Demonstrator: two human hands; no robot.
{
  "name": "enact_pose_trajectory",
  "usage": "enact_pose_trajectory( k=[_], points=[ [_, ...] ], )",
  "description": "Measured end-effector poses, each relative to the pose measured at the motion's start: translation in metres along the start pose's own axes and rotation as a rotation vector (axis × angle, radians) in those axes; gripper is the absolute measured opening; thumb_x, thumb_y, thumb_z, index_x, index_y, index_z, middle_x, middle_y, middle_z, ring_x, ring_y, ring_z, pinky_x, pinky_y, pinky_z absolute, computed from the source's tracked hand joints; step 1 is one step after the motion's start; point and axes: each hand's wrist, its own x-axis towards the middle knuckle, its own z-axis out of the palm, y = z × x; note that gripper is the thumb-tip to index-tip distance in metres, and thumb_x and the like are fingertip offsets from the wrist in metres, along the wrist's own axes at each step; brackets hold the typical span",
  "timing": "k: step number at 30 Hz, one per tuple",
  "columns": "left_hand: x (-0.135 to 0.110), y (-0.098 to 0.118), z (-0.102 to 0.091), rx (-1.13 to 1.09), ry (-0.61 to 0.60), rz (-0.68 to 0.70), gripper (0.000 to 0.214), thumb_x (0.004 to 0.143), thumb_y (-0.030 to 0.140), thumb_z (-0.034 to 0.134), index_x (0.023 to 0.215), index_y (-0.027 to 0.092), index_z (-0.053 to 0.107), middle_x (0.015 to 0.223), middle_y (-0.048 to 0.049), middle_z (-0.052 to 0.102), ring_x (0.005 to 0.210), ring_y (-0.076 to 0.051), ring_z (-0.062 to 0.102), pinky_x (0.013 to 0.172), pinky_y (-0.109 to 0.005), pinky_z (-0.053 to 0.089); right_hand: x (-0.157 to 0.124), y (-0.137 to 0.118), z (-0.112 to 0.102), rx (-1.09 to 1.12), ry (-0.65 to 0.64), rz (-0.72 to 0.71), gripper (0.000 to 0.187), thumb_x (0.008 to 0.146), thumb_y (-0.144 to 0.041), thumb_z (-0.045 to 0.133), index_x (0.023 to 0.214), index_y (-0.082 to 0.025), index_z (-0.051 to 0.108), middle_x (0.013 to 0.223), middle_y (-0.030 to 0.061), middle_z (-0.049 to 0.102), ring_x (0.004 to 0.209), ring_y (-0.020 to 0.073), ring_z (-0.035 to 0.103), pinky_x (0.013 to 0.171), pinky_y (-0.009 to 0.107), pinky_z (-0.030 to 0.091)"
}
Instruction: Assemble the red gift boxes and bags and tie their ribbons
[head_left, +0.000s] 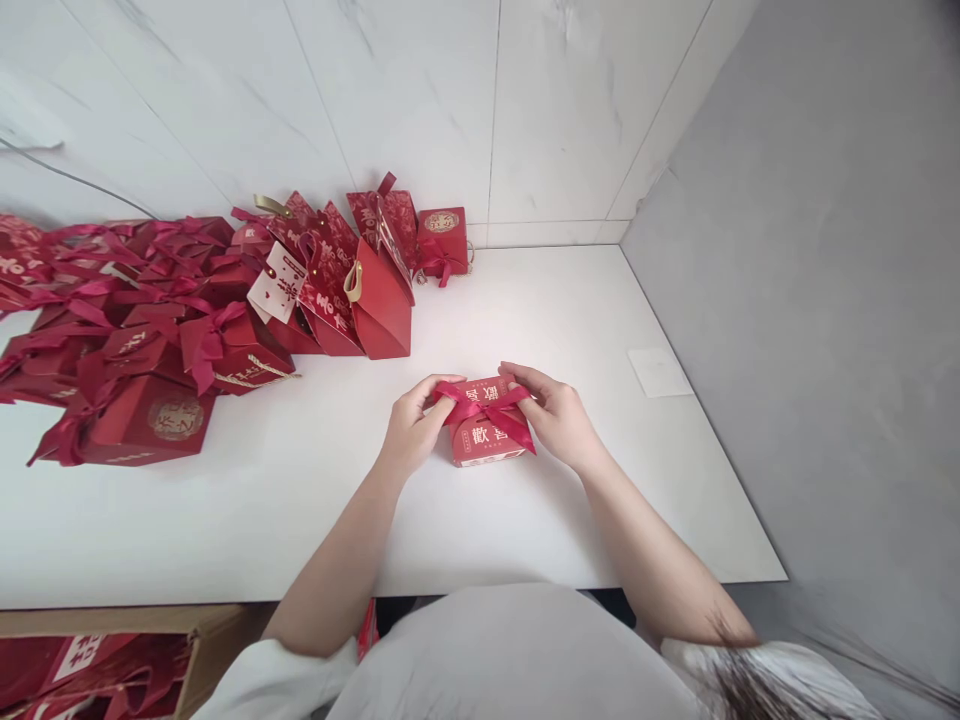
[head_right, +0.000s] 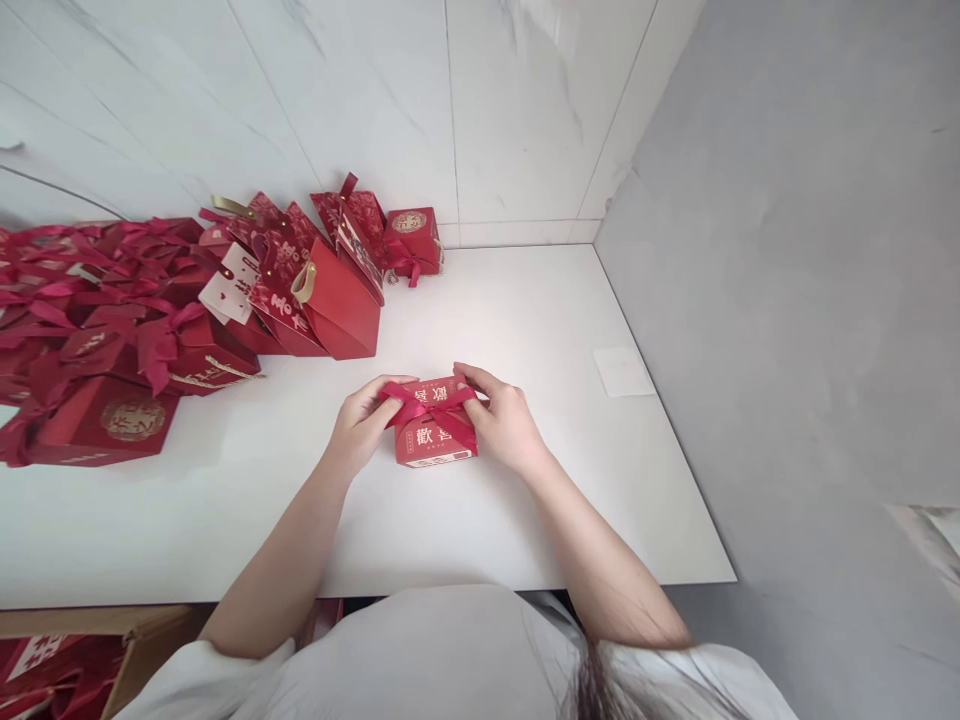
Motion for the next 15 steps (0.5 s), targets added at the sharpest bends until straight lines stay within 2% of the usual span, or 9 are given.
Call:
enact_pose_trajectory(
  k=[5, 8, 10, 12, 15],
  points=[
    [0.004, 0.003, -0.013, -0.01, 0.033, 0.116, 0.035, 0.079, 0.023, 0.056, 0.113, 0.024, 0.064, 0.116, -0.007, 0.068, 0.117, -0.027, 0.06, 0.095, -0.04, 0.05, -0.003, -0.009, -0.015, -0.099, -0.171, -0.097, 0.052, 0.088, -0.037, 0.063, 0.138, -0.034, 0.053, 0.145, 0.0023, 0.055, 0.134, 0.0258, 0.052, 0.105, 0.048, 0.05],
    [0.003, 0.007, -0.027, 0.031, 0.055, 0.143, 0.028, 0.079, 0.028, 0.061, 0.107, 0.023, 0.061, 0.106, -0.0055, 0.067, 0.105, -0.025, 0.063, 0.089, -0.038, 0.051, -0.006, -0.015, -0.021, -0.065, -0.111, -0.222, 0.042, 0.091, -0.037, 0.061, 0.132, -0.034, 0.056, 0.142, 0.0021, 0.056, 0.133, 0.0245, 0.051, 0.109, 0.049, 0.046],
    [0.002, 0.011, -0.035, 0.098, -0.02, 0.083, 0.023, 0.083, 0.036, 0.064, 0.101, 0.023, 0.063, 0.103, -0.0053, 0.068, 0.099, -0.024, 0.064, 0.088, -0.038, 0.05, -0.008, -0.019, -0.021, -0.028, -0.024, -0.323, 0.034, 0.093, -0.036, 0.057, 0.127, -0.033, 0.059, 0.14, 0.0024, 0.058, 0.133, 0.0243, 0.051, 0.111, 0.049, 0.043],
    [0.0, 0.014, -0.042, 0.168, -0.163, 0.002, 0.026, 0.087, 0.045, 0.062, 0.098, 0.022, 0.067, 0.103, -0.0062, 0.07, 0.098, -0.025, 0.064, 0.09, -0.04, 0.05, -0.01, -0.023, -0.017, -0.017, 0.015, -0.383, 0.027, 0.095, -0.037, 0.055, 0.121, -0.033, 0.062, 0.138, 0.003, 0.059, 0.133, 0.0246, 0.052, 0.112, 0.049, 0.041],
    [-0.002, 0.017, -0.045, 0.245, -0.298, -0.067, 0.034, 0.088, 0.053, 0.06, 0.088, 0.021, 0.072, 0.094, -0.006, 0.072, 0.092, -0.026, 0.065, 0.088, -0.04, 0.049, -0.012, -0.023, -0.007, -0.033, -0.004, -0.366, 0.022, 0.094, -0.04, 0.057, 0.111, -0.031, 0.067, 0.137, 0.0043, 0.059, 0.129, 0.0251, 0.054, 0.11, 0.047, 0.043]
  ],
)
